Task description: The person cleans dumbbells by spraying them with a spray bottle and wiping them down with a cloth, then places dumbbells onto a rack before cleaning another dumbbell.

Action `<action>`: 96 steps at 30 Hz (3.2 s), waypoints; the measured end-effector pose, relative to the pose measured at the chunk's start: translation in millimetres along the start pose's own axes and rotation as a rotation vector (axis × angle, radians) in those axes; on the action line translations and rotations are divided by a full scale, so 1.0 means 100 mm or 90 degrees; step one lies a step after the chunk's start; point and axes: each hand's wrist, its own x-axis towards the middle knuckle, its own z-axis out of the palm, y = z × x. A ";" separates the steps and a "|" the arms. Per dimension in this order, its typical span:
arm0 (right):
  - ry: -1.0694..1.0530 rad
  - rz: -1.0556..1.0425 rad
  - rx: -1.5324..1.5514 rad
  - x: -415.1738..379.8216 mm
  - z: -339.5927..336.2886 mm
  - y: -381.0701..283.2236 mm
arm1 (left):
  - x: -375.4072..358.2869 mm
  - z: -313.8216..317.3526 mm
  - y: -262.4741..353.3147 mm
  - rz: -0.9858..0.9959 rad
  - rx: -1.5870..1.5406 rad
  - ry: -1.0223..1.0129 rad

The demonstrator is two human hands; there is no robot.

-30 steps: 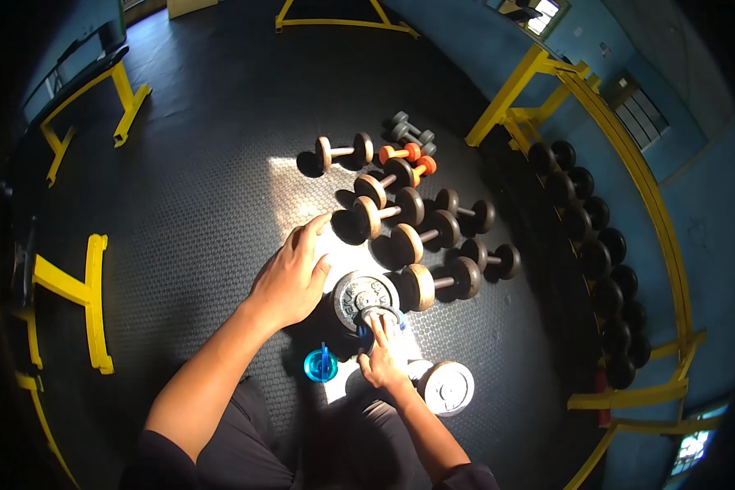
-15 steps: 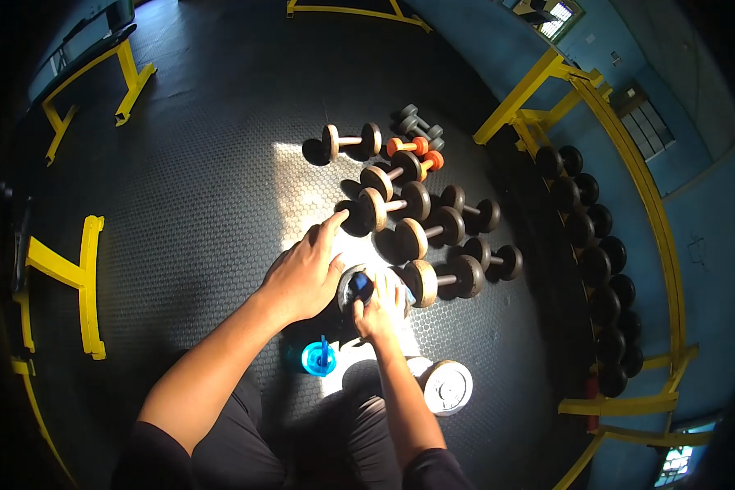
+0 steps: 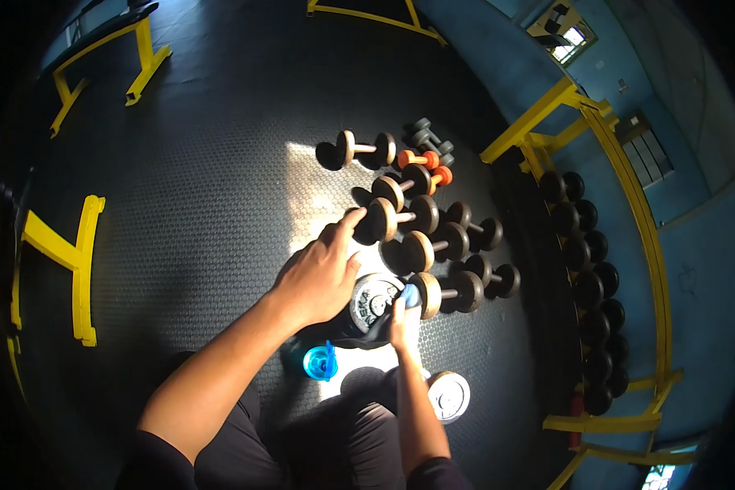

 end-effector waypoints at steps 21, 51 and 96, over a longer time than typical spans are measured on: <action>-0.293 -0.555 -0.580 -0.66 -0.03 0.35 | -0.07 -0.24 -0.06 -0.013 0.029 0.029; -0.057 -0.081 -0.360 -1.13 0.22 -0.38 | -0.05 0.07 -0.01 0.057 0.016 -0.003; 0.032 -0.077 -0.126 -0.23 0.01 0.10 | -0.43 1.84 -1.80 -0.663 0.050 -0.061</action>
